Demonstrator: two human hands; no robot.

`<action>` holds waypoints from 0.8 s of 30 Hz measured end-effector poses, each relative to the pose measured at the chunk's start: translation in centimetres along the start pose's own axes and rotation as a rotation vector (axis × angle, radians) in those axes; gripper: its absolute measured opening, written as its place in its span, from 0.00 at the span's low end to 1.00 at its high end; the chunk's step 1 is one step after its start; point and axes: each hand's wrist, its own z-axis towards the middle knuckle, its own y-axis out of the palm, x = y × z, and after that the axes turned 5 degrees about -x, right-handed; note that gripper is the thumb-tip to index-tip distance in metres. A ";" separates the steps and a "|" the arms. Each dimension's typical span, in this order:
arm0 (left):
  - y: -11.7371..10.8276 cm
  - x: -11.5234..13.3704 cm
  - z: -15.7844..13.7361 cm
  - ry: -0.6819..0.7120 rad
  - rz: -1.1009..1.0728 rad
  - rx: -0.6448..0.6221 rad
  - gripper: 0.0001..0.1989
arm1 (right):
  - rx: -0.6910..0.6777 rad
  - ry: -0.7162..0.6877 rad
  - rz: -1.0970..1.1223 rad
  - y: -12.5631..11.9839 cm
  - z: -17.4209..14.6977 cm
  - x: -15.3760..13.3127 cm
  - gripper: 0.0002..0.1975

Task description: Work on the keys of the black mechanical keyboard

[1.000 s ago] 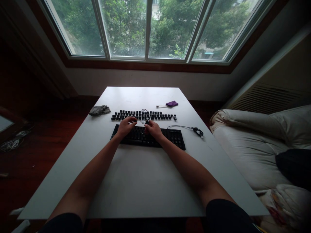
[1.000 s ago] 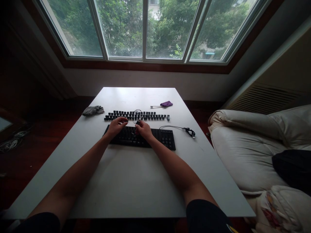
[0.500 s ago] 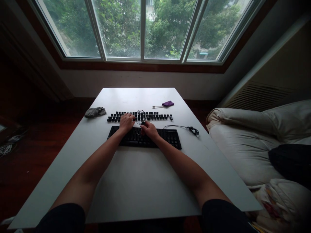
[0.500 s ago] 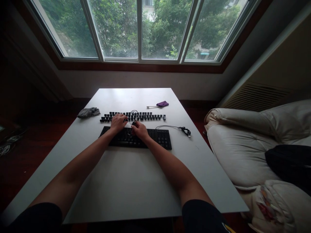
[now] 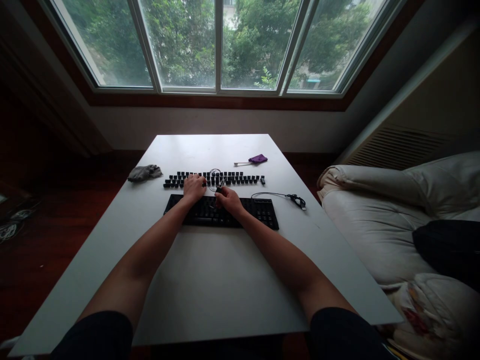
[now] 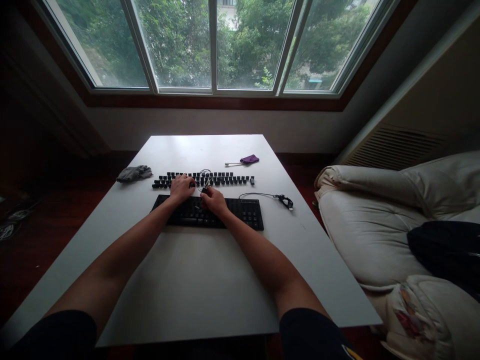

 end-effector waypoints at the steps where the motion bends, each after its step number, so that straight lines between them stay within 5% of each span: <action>1: -0.1 -0.1 0.0 -0.008 -0.015 -0.002 0.09 | 0.001 0.000 -0.004 0.0 0.0 0.0 0.10; 8: -1.0 -0.1 -1.6 -0.016 -0.094 0.041 0.07 | -0.003 -0.005 0.005 0.0 -0.1 -0.1 0.12; 13: -1.9 0.2 -4.0 0.126 -0.204 -0.024 0.08 | -0.047 -0.038 -0.022 0.2 -0.3 -0.5 0.14; 18: -3.2 0.2 -5.8 0.314 -0.298 -0.181 0.09 | -0.042 -0.164 -0.222 0.3 -1.1 -1.8 0.13; 24: -3.3 0.0 -6.3 0.341 -0.291 -0.187 0.10 | -0.068 -0.216 -0.456 -0.9 -1.0 -2.4 0.10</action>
